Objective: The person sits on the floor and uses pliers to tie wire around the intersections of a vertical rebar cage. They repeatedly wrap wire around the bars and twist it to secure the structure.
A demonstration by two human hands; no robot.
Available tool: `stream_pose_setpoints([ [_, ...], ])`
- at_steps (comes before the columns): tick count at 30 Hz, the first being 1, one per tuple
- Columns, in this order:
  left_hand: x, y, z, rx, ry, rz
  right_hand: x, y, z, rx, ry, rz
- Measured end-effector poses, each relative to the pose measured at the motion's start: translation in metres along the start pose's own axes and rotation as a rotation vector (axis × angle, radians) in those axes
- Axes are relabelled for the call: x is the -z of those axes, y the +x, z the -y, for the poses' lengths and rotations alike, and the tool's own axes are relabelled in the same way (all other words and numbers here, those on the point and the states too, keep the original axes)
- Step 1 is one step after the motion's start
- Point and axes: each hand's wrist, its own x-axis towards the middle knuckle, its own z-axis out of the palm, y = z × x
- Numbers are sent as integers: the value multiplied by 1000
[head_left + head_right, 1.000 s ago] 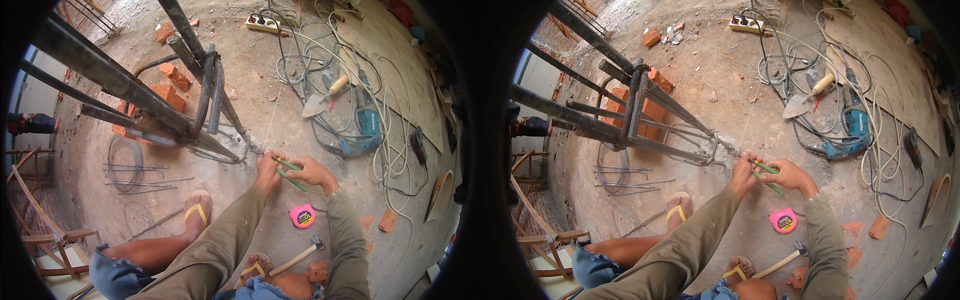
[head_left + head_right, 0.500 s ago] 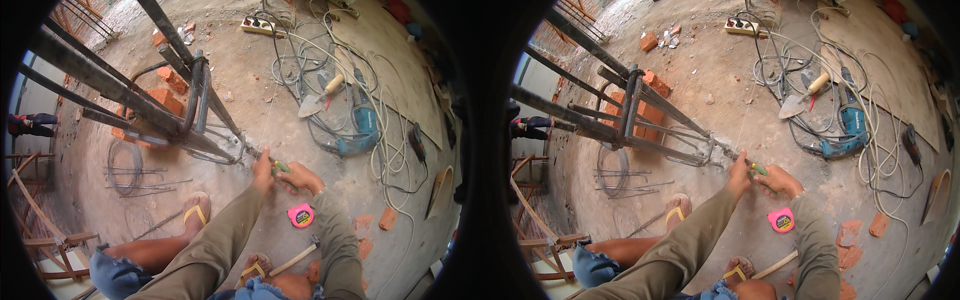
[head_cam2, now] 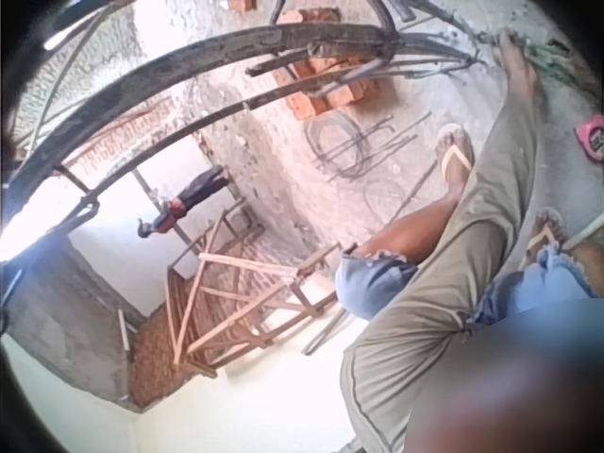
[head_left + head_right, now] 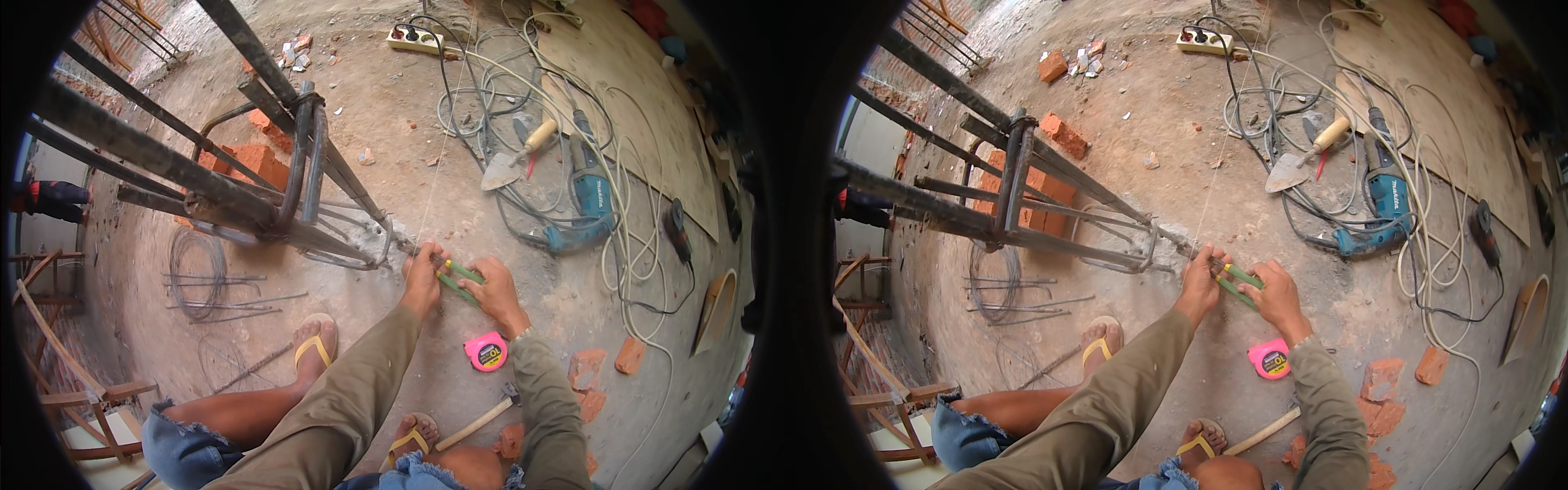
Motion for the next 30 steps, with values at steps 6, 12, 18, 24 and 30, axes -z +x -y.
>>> stream_pose_setpoints([
  [6,3,2,-9,36,40,47,0,13,-9,-223,241,82],
  [12,-11,-7,-11,43,347,-25,9,27,-11,-249,251,62],
  [18,-2,-6,-13,-65,712,-154,7,19,10,-22,-37,-63],
  [24,19,2,-7,-199,980,-167,2,14,11,-286,163,108],
  [30,1,-10,-12,1,644,-98,-2,17,0,-151,60,86],
])
